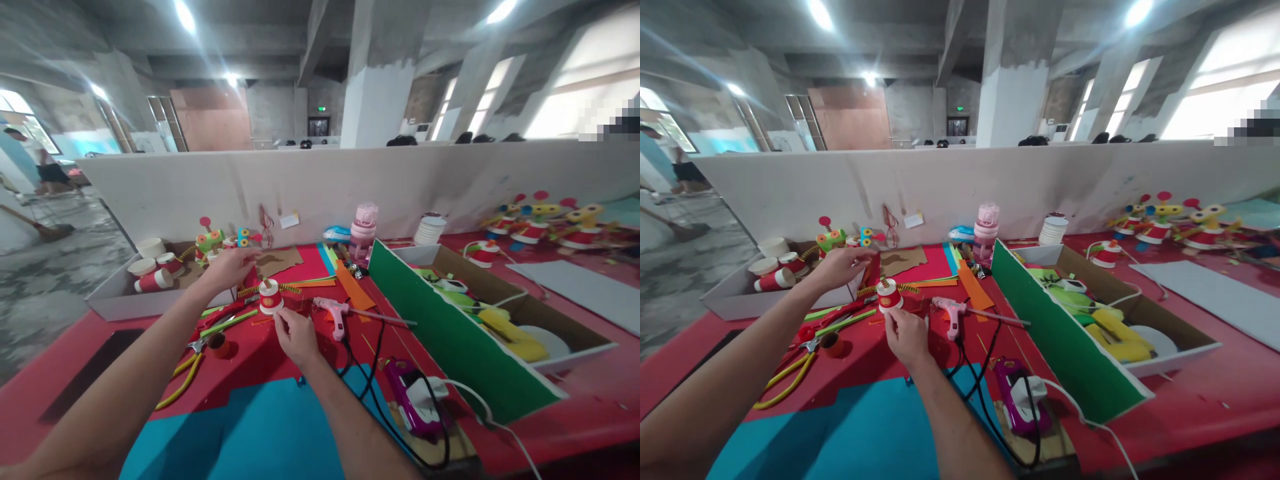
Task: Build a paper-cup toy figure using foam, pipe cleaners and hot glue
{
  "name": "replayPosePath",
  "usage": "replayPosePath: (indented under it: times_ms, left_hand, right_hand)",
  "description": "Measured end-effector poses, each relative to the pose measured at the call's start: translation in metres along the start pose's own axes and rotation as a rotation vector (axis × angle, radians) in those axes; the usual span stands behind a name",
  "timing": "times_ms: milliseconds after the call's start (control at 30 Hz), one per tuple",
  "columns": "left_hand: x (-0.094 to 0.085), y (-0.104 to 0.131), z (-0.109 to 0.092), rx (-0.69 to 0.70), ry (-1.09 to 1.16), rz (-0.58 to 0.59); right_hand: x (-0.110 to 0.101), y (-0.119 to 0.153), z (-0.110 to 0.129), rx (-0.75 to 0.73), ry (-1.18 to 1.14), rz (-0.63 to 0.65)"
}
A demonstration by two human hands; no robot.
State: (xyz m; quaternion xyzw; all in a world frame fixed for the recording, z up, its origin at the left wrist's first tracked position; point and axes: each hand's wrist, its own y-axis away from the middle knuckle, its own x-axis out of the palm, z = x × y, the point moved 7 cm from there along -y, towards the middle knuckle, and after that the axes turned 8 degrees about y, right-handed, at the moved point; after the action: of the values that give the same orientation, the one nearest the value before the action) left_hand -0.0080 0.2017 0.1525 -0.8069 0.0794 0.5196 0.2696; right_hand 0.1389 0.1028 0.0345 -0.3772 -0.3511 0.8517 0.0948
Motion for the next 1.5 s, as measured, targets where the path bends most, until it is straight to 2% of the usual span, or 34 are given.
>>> replayPosePath:
  times_ms: [67,233,333,400,533,667,767,833,967,1167,1500]
  left_hand:
    - [0.015,-0.003,0.008,0.000,0.024,0.082]
    - [0.072,-0.005,0.017,0.056,0.021,0.318]
    - [0.097,-0.007,0.022,-0.001,0.040,0.365]
    - [0.106,-0.009,0.020,-0.020,0.073,0.349]
    - [0.109,-0.015,0.009,0.005,0.128,0.259]
    - [0.104,-0.014,0.002,0.046,0.146,0.252]
    - [0.091,-0.012,0.005,0.046,0.115,0.211]
    - [0.088,-0.009,0.011,0.007,0.109,0.226]
    - [0.098,-0.002,0.020,-0.061,0.162,0.283]
    - [0.106,0.002,0.023,-0.089,0.199,0.194]
    - [0.107,0.000,0.022,-0.145,0.205,0.331]
  right_hand:
    - [0.001,0.000,0.002,-0.009,-0.017,0.016]
    - [0.003,0.001,0.007,-0.017,-0.034,0.057]
    - [0.007,0.003,0.013,-0.075,-0.050,0.112]
    - [0.009,0.004,0.018,-0.121,-0.051,0.133]
    - [0.006,0.004,0.021,-0.154,-0.051,0.106]
    - [0.004,0.003,0.020,-0.136,-0.058,0.096]
    - [0.005,0.004,0.020,-0.125,-0.064,0.120]
    - [0.006,0.004,0.021,-0.123,-0.065,0.139]
    - [0.007,0.003,0.021,-0.116,-0.058,0.148]
    - [0.006,0.003,0.018,-0.105,-0.058,0.148]
    - [0.014,0.004,0.014,-0.100,-0.070,0.183]
